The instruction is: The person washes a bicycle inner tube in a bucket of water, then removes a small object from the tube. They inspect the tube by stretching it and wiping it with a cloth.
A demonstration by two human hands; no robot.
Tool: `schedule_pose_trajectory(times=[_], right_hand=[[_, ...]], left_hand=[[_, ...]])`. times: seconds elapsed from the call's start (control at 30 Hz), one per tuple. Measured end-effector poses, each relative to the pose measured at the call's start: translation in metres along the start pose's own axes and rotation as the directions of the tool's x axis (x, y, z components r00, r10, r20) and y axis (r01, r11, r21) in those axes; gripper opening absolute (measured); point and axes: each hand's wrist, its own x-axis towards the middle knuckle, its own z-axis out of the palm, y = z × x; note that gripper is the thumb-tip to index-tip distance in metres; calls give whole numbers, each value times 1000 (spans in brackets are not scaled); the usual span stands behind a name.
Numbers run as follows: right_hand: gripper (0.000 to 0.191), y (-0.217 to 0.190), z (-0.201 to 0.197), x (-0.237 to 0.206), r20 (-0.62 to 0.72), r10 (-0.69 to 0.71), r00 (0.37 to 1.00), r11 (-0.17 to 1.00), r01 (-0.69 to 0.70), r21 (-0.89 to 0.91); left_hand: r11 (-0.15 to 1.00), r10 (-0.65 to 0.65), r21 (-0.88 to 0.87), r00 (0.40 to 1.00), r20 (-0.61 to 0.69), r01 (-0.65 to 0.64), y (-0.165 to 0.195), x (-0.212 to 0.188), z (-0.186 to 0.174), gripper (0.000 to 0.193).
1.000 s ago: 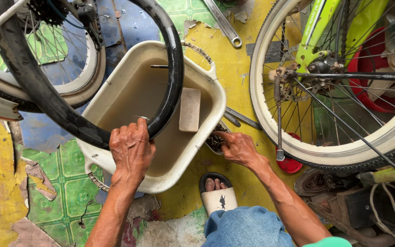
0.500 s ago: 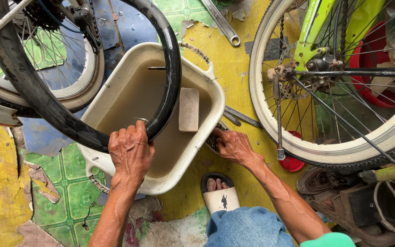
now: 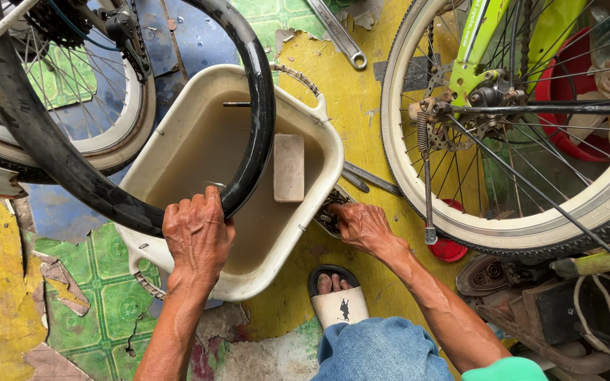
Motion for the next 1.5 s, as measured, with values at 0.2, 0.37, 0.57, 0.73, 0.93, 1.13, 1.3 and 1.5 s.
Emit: schedule_pose_trajectory(times=[0.2, 0.37, 0.57, 0.73, 0.93, 1.13, 1.3, 1.5], right_hand=[[66, -13, -2, 15, 212, 83, 974, 996, -87, 11], [57, -17, -13, 16, 107, 36, 994, 999, -36, -4], [47, -14, -11, 12, 3, 22, 1000, 991, -23, 132], [55, -14, 3, 19, 155, 58, 986, 997, -64, 34], [46, -9, 14, 23, 171, 93, 981, 995, -98, 26], [35, -7, 14, 26, 184, 14, 983, 998, -25, 54], [35, -8, 6, 32, 246, 7, 969, 1000, -9, 4], [32, 4, -4, 24, 307, 64, 950, 939, -162, 303]], left_hand=[[1000, -8, 11, 1000, 0, 8, 3, -1, 0, 28], [1000, 9, 16, 999, -31, -8, 6, 0, 0, 28], [1000, 7, 23, 1000, -20, -7, 9, 1, -2, 28], [1000, 14, 9, 1000, -26, -14, 8, 0, -2, 29], [1000, 4, 11, 1000, -10, -4, 7, 0, -1, 27], [1000, 9, 11, 1000, -13, -9, 7, 0, -3, 30], [1000, 5, -1, 1000, -16, -5, 7, 1, -3, 31], [1000, 3, 12, 1000, -18, -3, 6, 2, -1, 29]])
